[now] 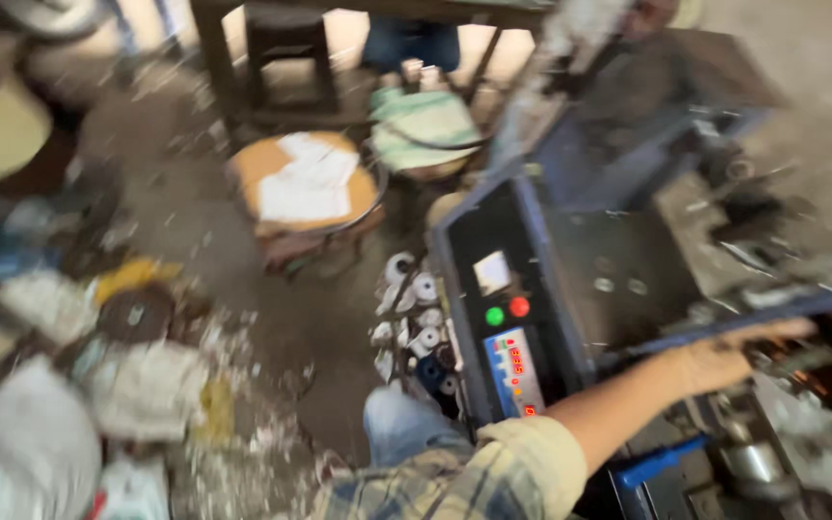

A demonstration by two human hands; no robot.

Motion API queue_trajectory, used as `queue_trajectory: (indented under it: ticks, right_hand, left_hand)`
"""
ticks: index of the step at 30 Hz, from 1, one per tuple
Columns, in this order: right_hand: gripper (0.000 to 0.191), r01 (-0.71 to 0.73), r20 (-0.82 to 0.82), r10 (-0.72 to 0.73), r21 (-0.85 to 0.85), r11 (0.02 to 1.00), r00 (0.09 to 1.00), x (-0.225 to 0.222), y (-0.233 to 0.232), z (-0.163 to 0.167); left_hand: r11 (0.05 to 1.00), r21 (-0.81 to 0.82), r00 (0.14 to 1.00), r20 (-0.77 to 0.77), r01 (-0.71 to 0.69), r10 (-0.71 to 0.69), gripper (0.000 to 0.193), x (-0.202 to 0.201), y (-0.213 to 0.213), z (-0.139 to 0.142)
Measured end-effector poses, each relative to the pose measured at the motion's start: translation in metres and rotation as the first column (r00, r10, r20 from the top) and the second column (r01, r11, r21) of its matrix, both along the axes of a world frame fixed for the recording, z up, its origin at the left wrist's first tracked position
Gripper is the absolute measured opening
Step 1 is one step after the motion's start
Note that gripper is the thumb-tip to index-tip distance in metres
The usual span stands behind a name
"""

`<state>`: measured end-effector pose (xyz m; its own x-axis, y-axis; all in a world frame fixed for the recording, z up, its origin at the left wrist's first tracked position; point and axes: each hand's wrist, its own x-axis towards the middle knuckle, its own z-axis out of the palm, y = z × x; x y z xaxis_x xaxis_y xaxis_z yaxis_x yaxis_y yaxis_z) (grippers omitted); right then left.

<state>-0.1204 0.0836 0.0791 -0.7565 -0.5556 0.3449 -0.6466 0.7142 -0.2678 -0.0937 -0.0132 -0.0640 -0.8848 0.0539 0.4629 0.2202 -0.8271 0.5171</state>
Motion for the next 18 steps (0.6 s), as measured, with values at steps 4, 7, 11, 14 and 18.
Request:
queue_trajectory:
  ticks: [4,7,11,14,18]
  right_hand:
    - [0.025,0.093,-0.025,-0.093,0.02,0.995,0.995,0.035,-0.006,0.033]
    - [0.028,0.109,-0.017,-0.108,0.026,0.994,0.994,0.062,-0.021,0.066]
    - [0.027,-0.051,0.0,0.051,-0.052,0.997,0.999,0.068,-0.026,0.088]
    - [0.029,-0.11,0.01,0.112,-0.109,0.988,0.994,0.065,-0.021,0.093]
    - [0.03,-0.096,0.033,0.1,-0.108,0.99,0.994,0.06,-0.014,0.105]
  left_hand:
    - [0.992,0.092,0.996,0.027,0.086,-0.089,0.046,-0.001,-0.002,0.0]
    - [0.965,0.221,0.989,0.013,0.14,-0.146,0.062,0.004,-0.004,0.001]
    - [0.936,0.304,0.983,-0.008,0.178,-0.184,0.084,0.016,-0.005,0.02]
    - [0.924,0.335,0.982,-0.019,0.183,-0.188,0.1,0.024,-0.006,0.038]
    - [0.92,0.36,0.987,-0.017,0.153,-0.157,0.123,0.024,0.001,0.053]
